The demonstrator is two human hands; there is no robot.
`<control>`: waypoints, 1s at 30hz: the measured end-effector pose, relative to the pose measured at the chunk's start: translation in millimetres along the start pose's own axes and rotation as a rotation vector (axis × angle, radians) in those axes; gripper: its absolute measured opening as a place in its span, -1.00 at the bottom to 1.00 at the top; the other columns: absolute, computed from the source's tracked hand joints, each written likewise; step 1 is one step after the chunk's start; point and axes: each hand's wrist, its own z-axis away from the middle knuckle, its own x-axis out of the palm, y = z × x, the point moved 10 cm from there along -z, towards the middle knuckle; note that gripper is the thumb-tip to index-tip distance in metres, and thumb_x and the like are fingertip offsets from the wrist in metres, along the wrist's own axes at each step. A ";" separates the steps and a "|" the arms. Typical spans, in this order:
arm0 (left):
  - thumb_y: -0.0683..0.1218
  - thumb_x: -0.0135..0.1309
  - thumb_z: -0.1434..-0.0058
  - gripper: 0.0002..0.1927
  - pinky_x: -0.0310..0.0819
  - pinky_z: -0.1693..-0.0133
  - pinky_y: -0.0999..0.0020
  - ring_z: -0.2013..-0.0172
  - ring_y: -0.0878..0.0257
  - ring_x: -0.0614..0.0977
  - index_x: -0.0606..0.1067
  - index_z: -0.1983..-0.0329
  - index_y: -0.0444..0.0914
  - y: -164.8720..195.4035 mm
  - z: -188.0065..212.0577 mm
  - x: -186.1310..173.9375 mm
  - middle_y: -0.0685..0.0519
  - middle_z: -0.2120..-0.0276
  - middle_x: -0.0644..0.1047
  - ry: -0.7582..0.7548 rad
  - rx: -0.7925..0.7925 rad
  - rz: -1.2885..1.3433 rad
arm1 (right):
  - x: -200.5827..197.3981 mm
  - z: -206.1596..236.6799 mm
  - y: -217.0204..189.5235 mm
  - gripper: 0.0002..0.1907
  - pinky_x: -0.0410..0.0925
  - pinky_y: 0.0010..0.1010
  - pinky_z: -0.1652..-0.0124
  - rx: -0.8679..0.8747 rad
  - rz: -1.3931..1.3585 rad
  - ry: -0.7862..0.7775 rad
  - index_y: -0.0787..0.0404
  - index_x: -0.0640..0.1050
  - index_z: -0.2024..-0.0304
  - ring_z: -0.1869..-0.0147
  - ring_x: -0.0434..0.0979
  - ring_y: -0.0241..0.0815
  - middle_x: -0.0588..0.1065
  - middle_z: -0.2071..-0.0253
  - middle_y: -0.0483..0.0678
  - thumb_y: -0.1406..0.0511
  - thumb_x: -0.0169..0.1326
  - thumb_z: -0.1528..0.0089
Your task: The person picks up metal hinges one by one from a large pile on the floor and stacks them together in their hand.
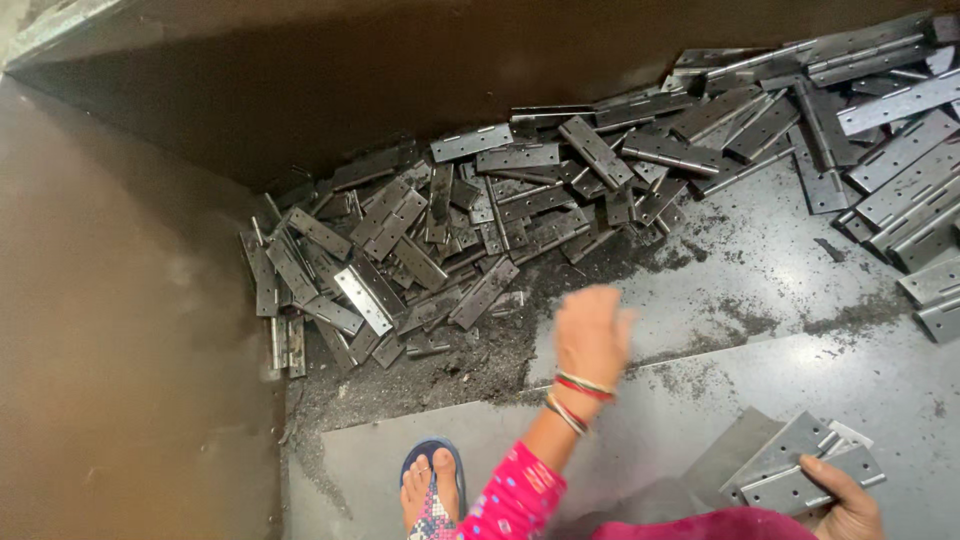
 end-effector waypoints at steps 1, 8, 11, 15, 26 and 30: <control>0.02 0.30 -0.12 -0.69 0.40 0.10 0.05 0.11 -0.04 0.53 0.50 0.20 -0.23 -42.1 -16.9 -4.7 -0.06 0.18 0.53 -0.052 -0.091 -0.233 | 0.8 0.1 1.3 -0.54 0.47 0.12 -0.06 0.033 -0.015 -0.004 0.11 0.48 -0.22 -0.13 0.61 -0.01 0.55 -0.07 -0.03 0.46 0.02 -0.26; 0.06 0.33 0.00 -0.56 0.49 0.09 0.05 0.08 -0.05 0.58 0.51 0.13 -0.25 -177.5 -37.3 -33.0 -0.10 0.17 0.54 -0.217 -0.154 -0.611 | 6.1 -1.7 2.1 -0.46 0.46 0.19 0.01 0.089 0.025 0.023 -0.01 0.49 -0.26 -0.08 0.60 0.00 0.56 -0.03 -0.07 0.47 0.00 -0.25; 0.04 0.23 -0.14 -0.59 0.54 0.16 -0.02 0.19 -0.16 0.63 0.52 0.02 -0.26 -196.9 -29.5 -28.5 -0.18 0.18 0.57 -0.306 -0.267 -0.376 | 8.8 2.0 10.1 -0.46 0.47 0.22 0.05 0.157 0.012 0.008 -0.05 0.49 -0.26 -0.05 0.61 0.03 0.56 -0.01 -0.05 0.43 0.01 -0.24; 0.00 0.18 -0.08 -0.64 0.54 0.19 -0.04 0.23 -0.17 0.65 0.54 0.09 -0.25 -187.6 -36.4 -35.5 -0.19 0.25 0.60 -0.184 -0.213 -0.361 | 11.4 4.2 9.3 -0.48 0.48 0.16 0.01 0.129 0.039 0.001 -0.03 0.47 -0.25 -0.08 0.61 0.00 0.55 -0.05 -0.04 0.45 0.01 -0.25; -0.19 0.18 -0.22 -0.83 0.49 0.29 0.30 0.35 0.05 0.59 0.58 0.13 -0.29 -106.4 -9.7 -55.7 -0.05 0.26 0.58 0.230 -0.275 0.641 | -1.1 -2.9 15.4 -0.66 0.51 0.14 0.17 0.238 0.034 -0.003 0.14 0.50 -0.07 0.10 0.62 0.01 0.60 0.17 0.00 0.39 0.07 -0.22; -0.24 0.17 -0.24 -0.85 0.53 -0.02 0.27 0.06 0.11 0.66 0.55 0.12 -0.33 -53.5 -10.0 -42.5 -0.06 0.05 0.62 0.286 -0.009 0.613 | -0.4 -3.6 11.8 -0.64 0.52 0.11 0.12 0.198 0.022 -0.008 0.11 0.51 -0.08 0.09 0.63 -0.05 0.58 0.16 -0.06 0.42 0.09 -0.22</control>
